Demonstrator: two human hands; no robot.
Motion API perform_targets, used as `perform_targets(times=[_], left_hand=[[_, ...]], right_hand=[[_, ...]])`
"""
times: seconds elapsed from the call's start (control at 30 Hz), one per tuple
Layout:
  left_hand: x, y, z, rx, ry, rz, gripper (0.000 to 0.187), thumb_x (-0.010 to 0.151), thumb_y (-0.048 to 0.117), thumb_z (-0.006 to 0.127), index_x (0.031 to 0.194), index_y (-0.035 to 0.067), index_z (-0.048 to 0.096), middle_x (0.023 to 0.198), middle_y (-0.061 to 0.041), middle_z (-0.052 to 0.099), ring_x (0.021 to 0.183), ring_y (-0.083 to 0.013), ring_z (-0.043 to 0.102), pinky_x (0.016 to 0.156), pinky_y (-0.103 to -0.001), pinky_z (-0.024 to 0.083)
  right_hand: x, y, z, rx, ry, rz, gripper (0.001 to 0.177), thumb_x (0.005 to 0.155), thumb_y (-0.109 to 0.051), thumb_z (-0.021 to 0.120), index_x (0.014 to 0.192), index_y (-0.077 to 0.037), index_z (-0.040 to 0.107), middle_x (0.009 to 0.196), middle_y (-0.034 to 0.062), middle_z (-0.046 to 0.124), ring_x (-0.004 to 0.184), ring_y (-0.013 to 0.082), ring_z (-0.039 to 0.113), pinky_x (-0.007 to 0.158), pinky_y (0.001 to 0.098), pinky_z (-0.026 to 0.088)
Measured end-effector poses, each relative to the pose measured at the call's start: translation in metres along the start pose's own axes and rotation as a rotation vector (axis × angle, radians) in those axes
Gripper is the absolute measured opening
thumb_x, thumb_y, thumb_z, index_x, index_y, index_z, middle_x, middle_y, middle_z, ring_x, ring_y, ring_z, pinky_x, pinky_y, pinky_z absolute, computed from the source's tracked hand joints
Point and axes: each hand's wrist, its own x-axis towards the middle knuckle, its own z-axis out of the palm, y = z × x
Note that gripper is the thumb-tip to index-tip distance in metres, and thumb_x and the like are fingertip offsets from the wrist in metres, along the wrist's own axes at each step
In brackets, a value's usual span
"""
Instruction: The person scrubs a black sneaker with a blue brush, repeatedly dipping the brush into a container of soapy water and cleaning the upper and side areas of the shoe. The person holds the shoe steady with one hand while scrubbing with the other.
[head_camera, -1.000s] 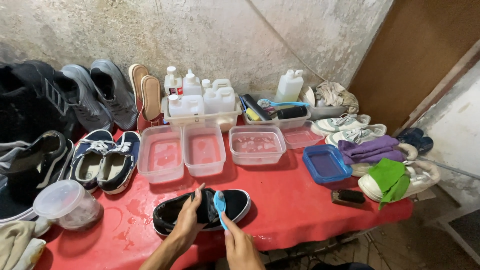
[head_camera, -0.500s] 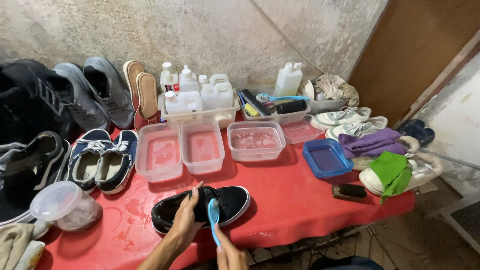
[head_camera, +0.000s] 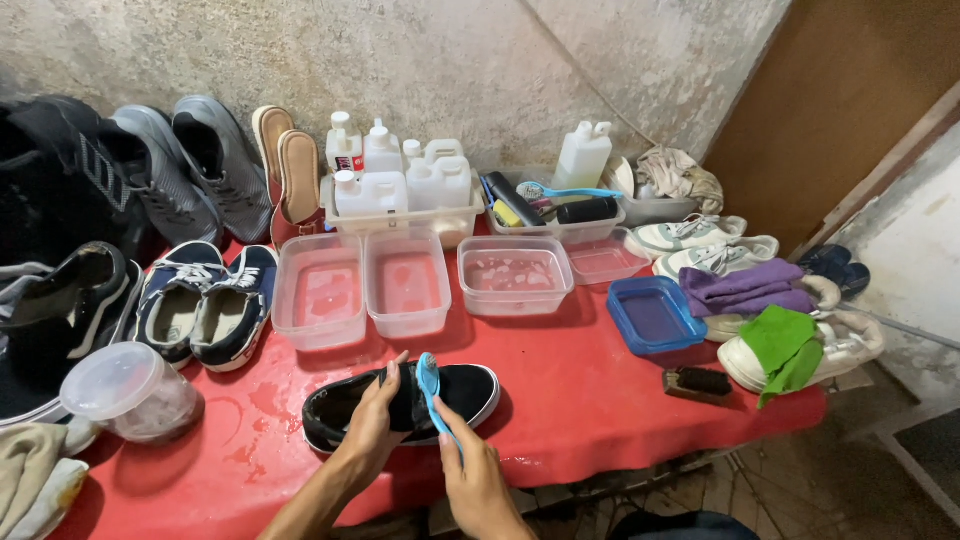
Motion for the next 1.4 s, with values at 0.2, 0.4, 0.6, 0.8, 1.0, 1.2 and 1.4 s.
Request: perform_targets(times=[0.2, 0.4, 0.6, 0.8, 1.0, 1.2, 1.4], left_hand=[[0.012, -0.005, -0.005, -0.022, 0.013, 0.017, 0.055, 0.095, 0.047, 0.05, 0.146, 0.03, 0.061, 0.155, -0.002, 0.058, 0.137, -0.0226, 0.055, 0.102, -0.051, 0.045], [0.009, -0.004, -0.005, -0.036, 0.008, 0.015, 0.059, 0.094, 0.048, 0.049, 0.149, 0.029, 0.058, 0.156, -0.004, 0.055, 0.134, -0.0249, 0.058, 0.098, -0.047, 0.049], [0.008, -0.004, -0.008, -0.025, -0.048, 0.032, 0.06, 0.095, 0.047, 0.048, 0.153, 0.031, 0.053, 0.161, -0.002, 0.051, 0.142, -0.0239, 0.053, 0.103, -0.049, 0.05], [0.009, -0.003, -0.011, 0.08, -0.062, 0.023, 0.065, 0.092, 0.055, 0.046, 0.154, 0.035, 0.05, 0.167, 0.004, 0.042, 0.15, -0.0223, 0.045, 0.11, -0.054, 0.045], [0.015, -0.005, -0.012, 0.042, -0.056, 0.009, 0.061, 0.093, 0.053, 0.048, 0.152, 0.036, 0.054, 0.161, 0.003, 0.05, 0.142, -0.0233, 0.053, 0.103, -0.052, 0.05], [0.011, -0.003, -0.014, 0.131, -0.062, 0.01, 0.068, 0.09, 0.06, 0.044, 0.154, 0.039, 0.049, 0.167, 0.006, 0.041, 0.152, -0.0245, 0.042, 0.114, -0.06, 0.04], [0.014, -0.005, -0.014, 0.026, -0.07, 0.022, 0.059, 0.094, 0.05, 0.05, 0.151, 0.034, 0.055, 0.159, 0.003, 0.05, 0.141, -0.022, 0.052, 0.102, -0.052, 0.05]], right_hand=[[-0.022, 0.0, -0.008, -0.174, -0.03, 0.183, 0.058, 0.095, -0.034, 0.044, 0.151, -0.047, 0.054, 0.068, 0.0163, 0.049, 0.06, 0.0365, 0.053, 0.07, 0.0257, 0.049], [0.002, -0.015, -0.086, -0.178, -0.006, 0.314, 0.033, 0.093, -0.035, 0.063, 0.125, -0.033, 0.067, 0.063, -0.0004, 0.054, 0.054, 0.0125, 0.043, 0.058, 0.0298, 0.039], [0.109, -0.029, -0.152, -0.405, 0.098, 0.059, 0.017, 0.088, -0.018, 0.065, 0.104, -0.014, 0.067, 0.098, 0.0029, 0.077, 0.086, 0.0173, 0.071, 0.072, 0.0357, 0.055], [0.212, -0.008, -0.191, -1.096, 0.089, -0.073, 0.029, 0.091, -0.034, 0.073, 0.114, -0.022, 0.062, 0.103, 0.0177, 0.073, 0.102, 0.0474, 0.068, 0.072, 0.0627, 0.053], [0.232, -0.02, -0.173, -1.265, -0.098, 0.07, 0.021, 0.099, -0.023, 0.065, 0.09, -0.007, 0.073, 0.104, 0.0215, 0.074, 0.098, 0.051, 0.07, 0.074, 0.0605, 0.055], [0.222, -0.032, -0.165, -1.237, -0.108, 0.085, 0.01, 0.091, -0.001, 0.062, 0.086, -0.004, 0.07, 0.098, 0.0226, 0.073, 0.096, 0.0508, 0.071, 0.075, 0.0598, 0.055], [0.215, -0.033, -0.179, -1.184, 0.035, 0.007, 0.016, 0.098, -0.028, 0.066, 0.1, -0.013, 0.071, 0.102, 0.0176, 0.074, 0.098, 0.0506, 0.069, 0.076, 0.0636, 0.055]])
